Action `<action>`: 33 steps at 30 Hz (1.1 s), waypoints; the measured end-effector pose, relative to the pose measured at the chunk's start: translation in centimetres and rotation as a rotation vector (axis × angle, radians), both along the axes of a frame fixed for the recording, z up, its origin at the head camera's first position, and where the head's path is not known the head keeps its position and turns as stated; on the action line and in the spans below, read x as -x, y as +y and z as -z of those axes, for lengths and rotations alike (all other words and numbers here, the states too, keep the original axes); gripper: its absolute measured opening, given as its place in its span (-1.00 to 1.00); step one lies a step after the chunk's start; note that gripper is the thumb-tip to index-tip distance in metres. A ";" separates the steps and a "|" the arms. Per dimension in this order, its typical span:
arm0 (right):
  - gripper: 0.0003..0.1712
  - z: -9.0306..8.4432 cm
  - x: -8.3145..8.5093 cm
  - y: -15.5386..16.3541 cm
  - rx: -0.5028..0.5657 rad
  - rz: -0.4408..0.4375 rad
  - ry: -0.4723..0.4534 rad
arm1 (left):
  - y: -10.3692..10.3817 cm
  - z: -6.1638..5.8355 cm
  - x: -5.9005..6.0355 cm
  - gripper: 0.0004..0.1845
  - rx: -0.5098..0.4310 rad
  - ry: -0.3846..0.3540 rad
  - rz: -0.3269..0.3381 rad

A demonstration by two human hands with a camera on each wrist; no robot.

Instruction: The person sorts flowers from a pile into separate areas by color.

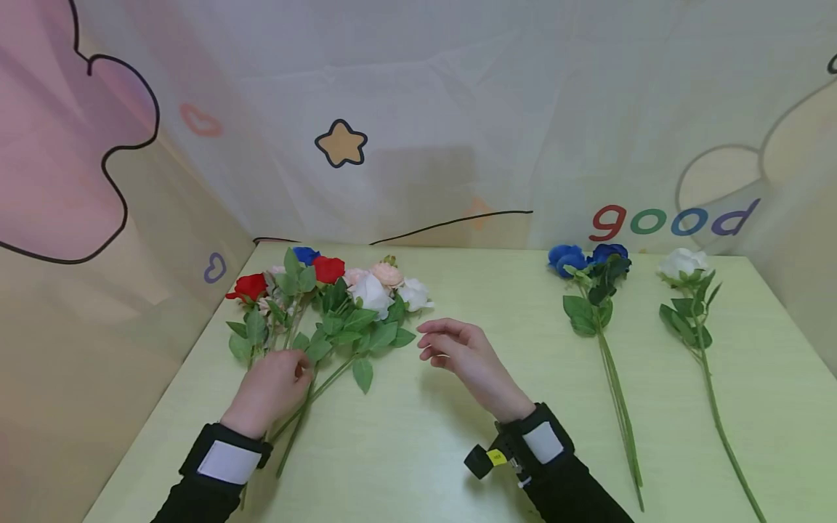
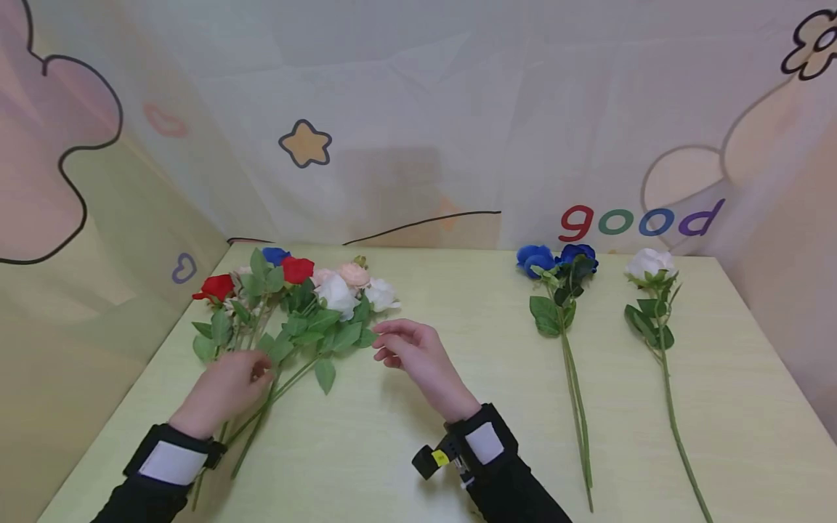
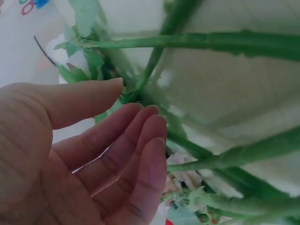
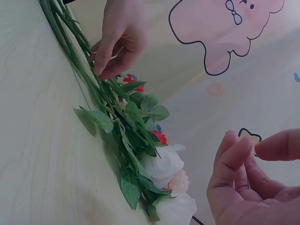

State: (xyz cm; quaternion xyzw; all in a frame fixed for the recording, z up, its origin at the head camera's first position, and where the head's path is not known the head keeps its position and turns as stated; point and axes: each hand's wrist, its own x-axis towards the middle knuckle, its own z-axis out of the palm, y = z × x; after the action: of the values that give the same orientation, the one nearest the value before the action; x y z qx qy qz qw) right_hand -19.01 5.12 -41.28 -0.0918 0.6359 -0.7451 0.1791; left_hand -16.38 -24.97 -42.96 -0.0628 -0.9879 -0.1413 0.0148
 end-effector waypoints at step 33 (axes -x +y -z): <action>-0.71 -0.4 -0.1 -0.2 -0.046 -0.056 0.037 | -0.8 0.5 0.9 -0.85 0.073 0.077 -0.068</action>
State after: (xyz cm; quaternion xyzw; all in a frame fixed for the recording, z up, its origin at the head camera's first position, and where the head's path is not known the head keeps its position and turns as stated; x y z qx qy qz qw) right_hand -18.88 4.92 -40.85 -0.1190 0.6534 -0.7230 0.1901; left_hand -17.30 -25.72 -43.43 -0.0350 -0.9926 -0.1023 0.0551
